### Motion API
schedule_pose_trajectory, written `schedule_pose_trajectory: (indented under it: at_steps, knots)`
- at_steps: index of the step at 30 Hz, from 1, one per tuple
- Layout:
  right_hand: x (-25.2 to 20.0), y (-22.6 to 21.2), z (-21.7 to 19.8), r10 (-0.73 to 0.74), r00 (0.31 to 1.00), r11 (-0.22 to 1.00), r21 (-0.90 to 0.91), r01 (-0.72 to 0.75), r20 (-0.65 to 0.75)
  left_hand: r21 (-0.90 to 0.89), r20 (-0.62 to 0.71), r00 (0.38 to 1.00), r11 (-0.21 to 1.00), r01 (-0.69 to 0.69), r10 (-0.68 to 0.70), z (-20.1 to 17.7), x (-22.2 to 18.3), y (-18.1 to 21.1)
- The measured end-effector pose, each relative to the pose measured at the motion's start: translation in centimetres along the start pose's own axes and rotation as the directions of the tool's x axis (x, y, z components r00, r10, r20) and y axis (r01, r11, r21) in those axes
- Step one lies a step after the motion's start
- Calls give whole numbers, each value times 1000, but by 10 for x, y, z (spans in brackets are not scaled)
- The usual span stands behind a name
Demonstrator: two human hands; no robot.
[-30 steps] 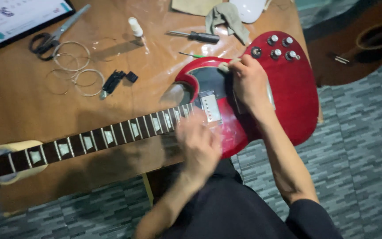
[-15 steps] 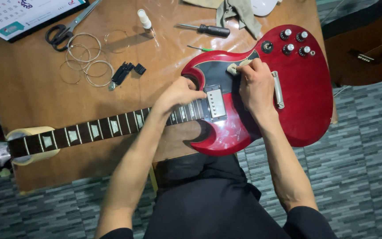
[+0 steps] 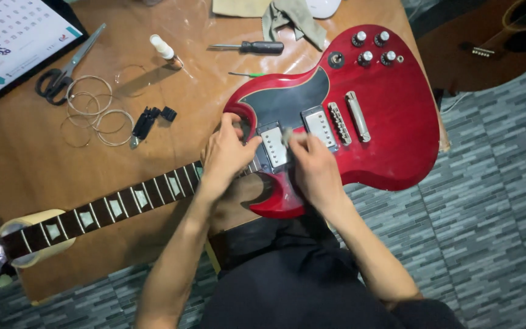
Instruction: Cleaning the body of an electric guitar and unscrewing the backplate for maintenance.
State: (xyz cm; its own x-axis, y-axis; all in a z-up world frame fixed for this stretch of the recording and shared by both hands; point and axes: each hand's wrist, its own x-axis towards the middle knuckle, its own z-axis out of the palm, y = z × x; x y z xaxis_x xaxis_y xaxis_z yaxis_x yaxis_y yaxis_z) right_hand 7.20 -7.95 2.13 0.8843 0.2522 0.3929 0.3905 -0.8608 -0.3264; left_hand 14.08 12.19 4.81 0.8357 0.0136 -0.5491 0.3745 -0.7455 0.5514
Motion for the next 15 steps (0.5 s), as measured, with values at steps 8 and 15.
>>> schedule_pose_trajectory:
  at_steps: [8, 15]
  knots:
    - [-5, 0, -9, -102, 994, 959, -262, 109, 39, 275, -599, 601, 841, -466, 529, 69, -19, -12]
    - [18, 18, 34, -91, 972, 930, -367, 6, -216, 416, -618, 450, 754, -508, 644, 84, -34, -17]
